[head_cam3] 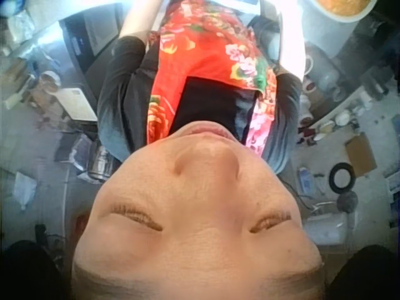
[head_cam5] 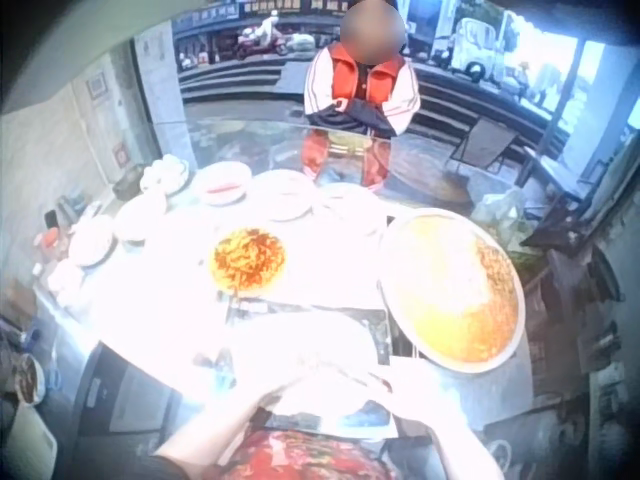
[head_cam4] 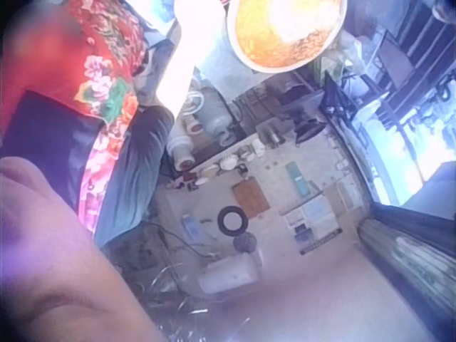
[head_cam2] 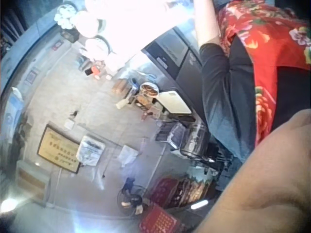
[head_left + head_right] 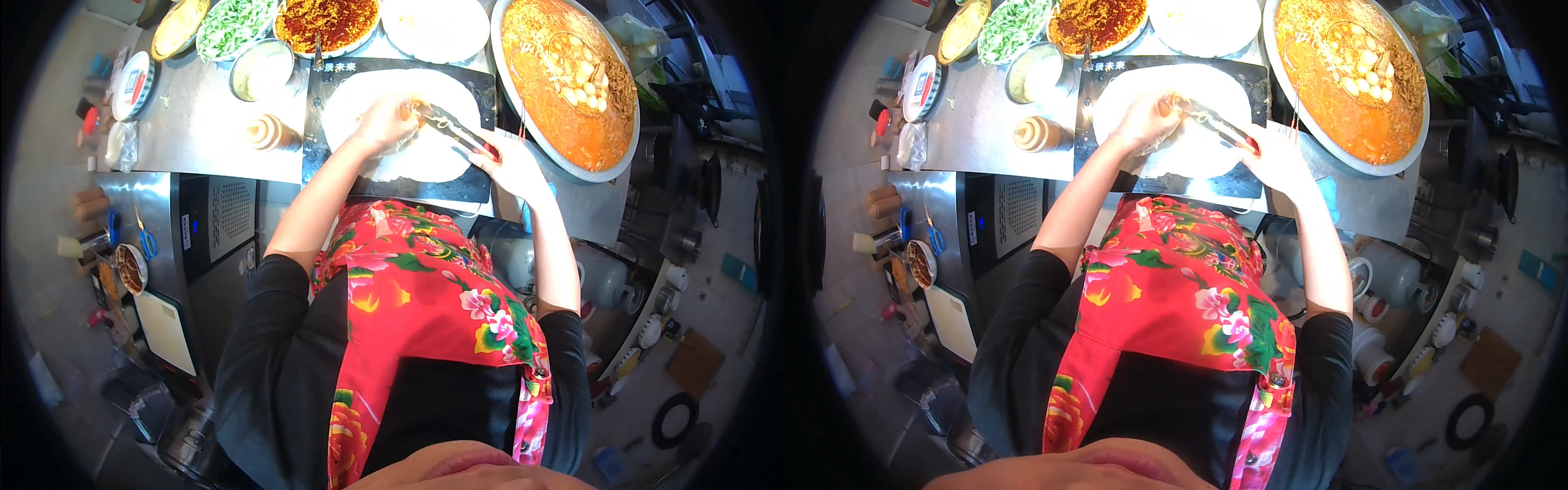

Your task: The person prepares multiple wraps by spreading sauce on flatbreads, adding shredded vegetables and cooked items, then rolling and bagging them. They repeat the process for several orders, handing each completed wrap to a customer.

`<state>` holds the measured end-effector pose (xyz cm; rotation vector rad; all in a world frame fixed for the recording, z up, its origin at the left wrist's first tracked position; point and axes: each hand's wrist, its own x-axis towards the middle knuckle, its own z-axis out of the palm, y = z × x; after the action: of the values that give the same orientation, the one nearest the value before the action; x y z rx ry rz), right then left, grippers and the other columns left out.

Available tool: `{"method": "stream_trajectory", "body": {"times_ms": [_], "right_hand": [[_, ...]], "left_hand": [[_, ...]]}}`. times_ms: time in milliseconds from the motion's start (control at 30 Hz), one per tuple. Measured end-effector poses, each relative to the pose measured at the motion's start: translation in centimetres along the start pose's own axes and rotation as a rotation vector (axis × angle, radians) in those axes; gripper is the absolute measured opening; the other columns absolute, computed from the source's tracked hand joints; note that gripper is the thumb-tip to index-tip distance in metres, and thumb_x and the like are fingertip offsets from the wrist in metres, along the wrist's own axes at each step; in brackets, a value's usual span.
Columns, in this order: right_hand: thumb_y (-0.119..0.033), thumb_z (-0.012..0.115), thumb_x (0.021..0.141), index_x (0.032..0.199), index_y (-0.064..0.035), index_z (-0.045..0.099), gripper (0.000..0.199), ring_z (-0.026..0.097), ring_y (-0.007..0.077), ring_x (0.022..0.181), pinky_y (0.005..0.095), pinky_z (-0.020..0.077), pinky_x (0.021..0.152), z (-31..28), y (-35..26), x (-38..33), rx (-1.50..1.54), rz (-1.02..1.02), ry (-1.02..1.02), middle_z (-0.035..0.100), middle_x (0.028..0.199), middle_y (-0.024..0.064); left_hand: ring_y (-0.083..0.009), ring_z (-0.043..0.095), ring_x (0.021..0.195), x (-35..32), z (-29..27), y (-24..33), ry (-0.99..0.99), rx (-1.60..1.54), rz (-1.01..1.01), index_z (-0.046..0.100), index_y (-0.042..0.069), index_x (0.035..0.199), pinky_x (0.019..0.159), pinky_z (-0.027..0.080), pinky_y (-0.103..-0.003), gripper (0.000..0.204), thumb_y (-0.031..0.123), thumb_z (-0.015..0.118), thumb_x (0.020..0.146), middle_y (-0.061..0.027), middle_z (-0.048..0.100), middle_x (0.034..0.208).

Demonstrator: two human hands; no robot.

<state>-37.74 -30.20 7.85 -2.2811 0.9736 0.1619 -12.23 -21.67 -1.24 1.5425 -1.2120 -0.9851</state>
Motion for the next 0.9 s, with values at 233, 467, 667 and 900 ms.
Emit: {"method": "stream_trajectory", "body": {"times_ms": [233, 467, 667, 900], "right_hand": [[-0.031, 0.070, 0.090, 0.131, -0.0121, 0.064, 0.046, 0.066, 0.0285, 0.088, 0.0388, 0.0508, 0.081, 0.3, 0.5, -2.1, 0.209, -0.005, 0.016, 0.068, 0.089, 0.0125], [-0.026, 0.074, 0.088, 0.130, -0.0091, 0.065, 0.046, 0.063, 0.0213, 0.078, 0.0353, 0.0502, 0.076, 0.4, 1.0, -0.6, 0.068, 0.022, -0.061, 0.067, 0.084, 0.0099], [-0.029, 0.075, 0.087, 0.134, -0.0113, 0.060, 0.052, 0.066, 0.0288, 0.084, 0.0392, 0.0519, 0.078, 0.5, 0.6, -0.6, 0.018, -0.015, -0.107, 0.067, 0.090, 0.0144], [-0.026, 0.071, 0.088, 0.124, -0.0107, 0.063, 0.040, 0.070, 0.0325, 0.094, 0.0430, 0.0553, 0.080, -1.7, -2.4, 3.6, -0.508, -0.072, 0.008, 0.069, 0.095, 0.0167]], "left_hand": [[-0.0148, 0.070, 0.088, 0.5, -1.0, -0.8, 0.073, 0.006, -0.299, 0.065, 0.004, 0.122, 0.082, 0.056, -0.028, 0.037, 0.003, 0.064, 0.085, -0.0066, 0.074, 0.101], [-0.0226, 0.071, 0.087, -0.6, -1.0, 2.3, -0.013, 0.000, -0.156, 0.065, 0.006, 0.118, 0.082, 0.055, -0.034, 0.033, 0.006, 0.066, 0.085, -0.0124, 0.072, 0.092], [-0.0325, 0.069, 0.089, -0.2, -1.9, 2.0, 0.016, 0.338, -0.238, 0.063, 0.005, 0.104, 0.081, 0.054, -0.039, 0.020, 0.016, 0.068, 0.087, -0.0184, 0.070, 0.091], [-0.0336, 0.071, 0.091, -0.8, -2.6, -1.2, 0.111, 0.425, -0.117, 0.067, 0.005, 0.115, 0.084, 0.054, -0.042, 0.034, 0.020, 0.070, 0.085, -0.0203, 0.072, 0.096]]}}
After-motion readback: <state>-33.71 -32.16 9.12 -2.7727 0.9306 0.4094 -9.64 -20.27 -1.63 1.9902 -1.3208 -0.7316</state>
